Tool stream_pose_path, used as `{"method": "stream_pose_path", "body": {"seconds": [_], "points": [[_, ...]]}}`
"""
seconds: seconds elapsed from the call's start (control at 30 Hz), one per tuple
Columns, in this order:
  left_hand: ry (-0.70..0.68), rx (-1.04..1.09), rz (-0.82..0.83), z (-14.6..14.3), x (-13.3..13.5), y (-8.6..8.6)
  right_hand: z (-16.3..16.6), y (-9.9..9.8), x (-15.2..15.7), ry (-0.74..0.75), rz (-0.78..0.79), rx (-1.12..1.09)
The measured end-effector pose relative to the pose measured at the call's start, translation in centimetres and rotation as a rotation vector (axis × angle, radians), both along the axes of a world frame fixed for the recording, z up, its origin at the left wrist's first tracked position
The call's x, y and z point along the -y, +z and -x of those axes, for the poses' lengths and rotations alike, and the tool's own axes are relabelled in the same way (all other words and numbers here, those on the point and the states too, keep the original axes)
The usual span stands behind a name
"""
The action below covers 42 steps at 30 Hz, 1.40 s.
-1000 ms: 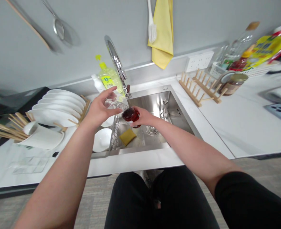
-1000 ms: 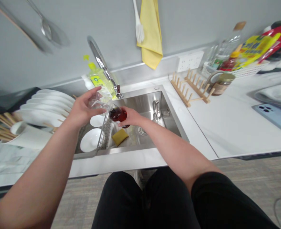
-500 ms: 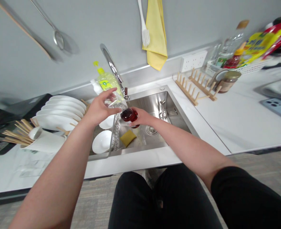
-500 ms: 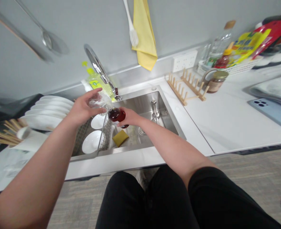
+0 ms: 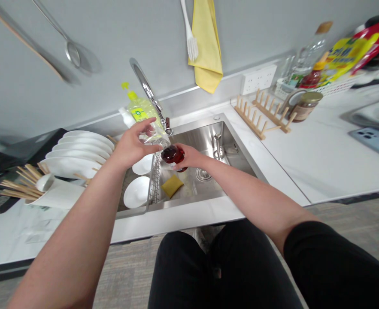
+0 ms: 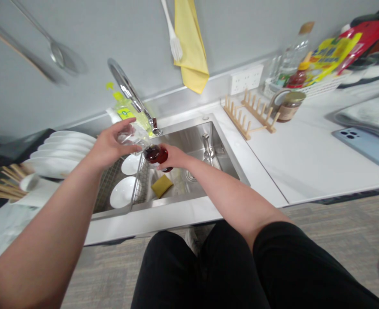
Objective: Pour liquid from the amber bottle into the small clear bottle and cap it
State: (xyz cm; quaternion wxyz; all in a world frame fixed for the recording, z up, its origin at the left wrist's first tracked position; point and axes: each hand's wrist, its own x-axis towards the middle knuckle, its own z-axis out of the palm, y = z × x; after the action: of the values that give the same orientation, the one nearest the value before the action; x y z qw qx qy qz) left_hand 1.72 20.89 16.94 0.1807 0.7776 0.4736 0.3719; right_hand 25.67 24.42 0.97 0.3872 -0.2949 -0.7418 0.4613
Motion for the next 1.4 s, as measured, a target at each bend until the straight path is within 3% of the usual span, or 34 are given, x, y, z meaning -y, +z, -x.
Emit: {"method": "stream_pose_path", "body": {"seconds": [0.27, 0.47, 0.6, 0.73, 0.9, 1.0, 1.23, 1.4], "points": [[0.011, 0.018, 0.026, 0.0, 0.2, 0.0, 0.0, 0.0, -0.1, -0.001, 0.004, 0.004], [0.025, 0.288, 0.092, 1.0, 0.8, -2.4, 0.0, -0.2, -0.1, 0.011, 0.019, 0.012], [0.058, 0.546, 0.085, 1.6, 1.9, -5.1, 0.0, -0.3, -0.1, 0.010, 0.042, 0.004], [0.143, 0.741, 0.031, 1.4, 3.9, -9.1, 0.0, -0.5, -0.2, 0.029, 0.056, -0.032], [0.261, 0.971, -0.036, 0.1, 8.1, -14.8, -0.2, -1.0, -0.4, 0.068, 0.087, -0.061], [0.259, 1.072, 0.013, -0.3, 10.9, -16.7, -0.6, -1.2, -0.2, 0.049, 0.118, -0.077], [0.268, 0.961, 0.142, 1.4, 16.3, -17.0, -1.4, -0.7, 1.7, 0.017, 0.213, -0.159], [0.305, 0.773, 0.177, 2.2, 17.6, -17.1, -1.4, 0.1, 3.5, -0.068, 0.221, -0.240]]}}
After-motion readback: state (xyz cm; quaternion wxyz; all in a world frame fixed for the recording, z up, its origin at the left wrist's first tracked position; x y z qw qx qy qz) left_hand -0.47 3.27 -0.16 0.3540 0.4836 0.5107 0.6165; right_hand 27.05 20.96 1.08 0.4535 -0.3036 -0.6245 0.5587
